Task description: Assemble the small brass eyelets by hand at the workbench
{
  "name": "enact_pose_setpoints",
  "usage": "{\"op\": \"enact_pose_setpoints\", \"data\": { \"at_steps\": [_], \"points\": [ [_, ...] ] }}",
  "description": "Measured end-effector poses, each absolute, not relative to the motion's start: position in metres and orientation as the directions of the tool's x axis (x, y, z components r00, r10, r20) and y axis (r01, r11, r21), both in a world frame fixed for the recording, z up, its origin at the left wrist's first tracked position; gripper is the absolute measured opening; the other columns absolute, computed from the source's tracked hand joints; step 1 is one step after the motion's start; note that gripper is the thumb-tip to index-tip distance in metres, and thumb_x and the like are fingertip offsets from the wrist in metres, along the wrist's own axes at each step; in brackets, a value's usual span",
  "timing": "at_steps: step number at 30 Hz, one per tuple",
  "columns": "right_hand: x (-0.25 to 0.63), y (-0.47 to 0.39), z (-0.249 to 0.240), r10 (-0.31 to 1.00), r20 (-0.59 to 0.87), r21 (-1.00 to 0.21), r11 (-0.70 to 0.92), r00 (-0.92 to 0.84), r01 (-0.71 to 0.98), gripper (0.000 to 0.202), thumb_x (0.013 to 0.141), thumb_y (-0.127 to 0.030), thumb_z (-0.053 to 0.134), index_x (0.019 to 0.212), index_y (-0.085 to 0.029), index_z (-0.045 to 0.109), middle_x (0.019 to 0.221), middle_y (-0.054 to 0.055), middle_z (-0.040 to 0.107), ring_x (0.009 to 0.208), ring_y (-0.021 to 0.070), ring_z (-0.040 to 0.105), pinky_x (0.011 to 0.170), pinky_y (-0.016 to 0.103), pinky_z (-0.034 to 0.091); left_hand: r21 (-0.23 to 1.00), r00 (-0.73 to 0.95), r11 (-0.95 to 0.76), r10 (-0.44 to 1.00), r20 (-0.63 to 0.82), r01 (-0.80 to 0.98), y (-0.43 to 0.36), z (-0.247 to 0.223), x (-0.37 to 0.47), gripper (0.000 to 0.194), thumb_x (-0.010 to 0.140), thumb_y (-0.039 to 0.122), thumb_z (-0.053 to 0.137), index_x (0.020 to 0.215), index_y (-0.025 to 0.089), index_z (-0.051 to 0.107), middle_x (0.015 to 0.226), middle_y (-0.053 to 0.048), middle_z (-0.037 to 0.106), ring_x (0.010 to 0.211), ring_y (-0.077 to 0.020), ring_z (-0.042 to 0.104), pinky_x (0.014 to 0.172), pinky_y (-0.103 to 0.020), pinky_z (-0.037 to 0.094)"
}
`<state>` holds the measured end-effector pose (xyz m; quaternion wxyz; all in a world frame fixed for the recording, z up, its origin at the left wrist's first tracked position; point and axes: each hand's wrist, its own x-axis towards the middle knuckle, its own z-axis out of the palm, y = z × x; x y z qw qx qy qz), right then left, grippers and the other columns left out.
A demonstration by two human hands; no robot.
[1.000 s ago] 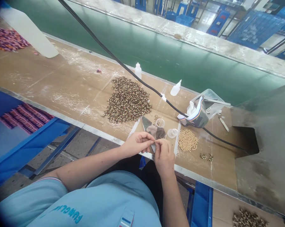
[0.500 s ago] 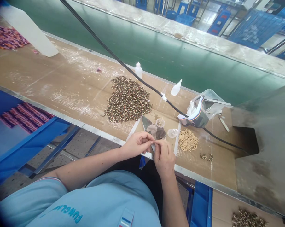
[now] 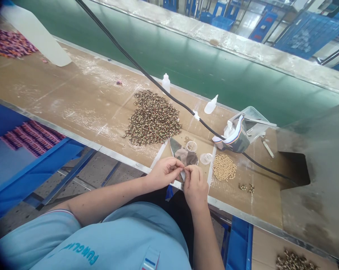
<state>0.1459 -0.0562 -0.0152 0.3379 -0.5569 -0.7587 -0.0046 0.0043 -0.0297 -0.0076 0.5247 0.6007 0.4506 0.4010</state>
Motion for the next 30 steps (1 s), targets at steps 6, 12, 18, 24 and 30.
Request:
{"op": "enact_pose_setpoints", "data": {
  "at_steps": [6,12,18,24,30],
  "points": [
    [0.1473,-0.0545,-0.0156,0.863,0.49,-0.419,0.359,-0.126,0.834,0.02,0.095,-0.03,0.037,0.086,-0.021,0.052,0.08,0.003,0.06,0.075,0.0135,0.058,0.061,0.025,0.042,0.997,0.282,-0.007,0.959,-0.017,0.082,-0.0289,-0.0084,0.0062,0.01,0.079,0.018,0.052,0.078,0.014,0.061,0.075,-0.002,0.058,0.053,-0.0066,0.057,0.052,-0.017,0.048],
    [0.1469,-0.054,-0.0143,0.861,0.489,-0.407,0.368,-0.14,0.836,0.016,0.094,-0.027,0.039,0.087,-0.021,0.053,0.08,0.002,0.06,0.076,0.0127,0.058,0.061,0.024,0.042,0.997,0.293,0.039,0.955,-0.056,0.064,-0.0293,-0.0083,0.007,0.01,0.079,0.018,0.051,0.079,0.014,0.06,0.078,-0.002,0.059,0.051,-0.0065,0.058,0.05,-0.018,0.048],
    [0.1459,-0.0553,-0.0144,0.851,0.504,-0.368,0.362,-0.143,0.856,0.018,0.094,-0.028,0.038,0.087,-0.021,0.053,0.08,0.003,0.06,0.075,0.0128,0.058,0.06,0.024,0.042,0.968,0.255,-0.122,0.965,0.064,0.221,-0.0298,-0.009,0.0052,0.011,0.079,0.017,0.052,0.08,0.016,0.063,0.077,-0.003,0.062,0.067,-0.0117,0.06,0.065,-0.022,0.05],
    [0.1476,-0.0535,-0.0151,0.833,0.528,-0.357,0.395,-0.166,0.846,0.017,0.094,-0.027,0.038,0.088,-0.02,0.052,0.079,0.003,0.059,0.076,0.014,0.057,0.063,0.024,0.042,0.958,0.25,-0.135,0.966,0.07,0.253,-0.0299,-0.0114,0.0058,0.014,0.077,0.013,0.053,0.083,0.015,0.065,0.079,-0.004,0.063,0.07,-0.0119,0.059,0.066,-0.022,0.049],
    [0.1484,-0.0524,-0.0175,0.839,0.528,-0.396,0.383,-0.134,0.834,0.021,0.094,-0.033,0.039,0.086,-0.02,0.054,0.078,0.005,0.059,0.074,0.016,0.056,0.062,0.027,0.039,0.968,0.242,-0.08,0.97,0.021,0.24,-0.0297,-0.009,0.0055,0.013,0.079,0.019,0.056,0.084,0.015,0.066,0.079,-0.004,0.062,0.068,-0.0109,0.059,0.062,-0.02,0.048]
  ]
}}
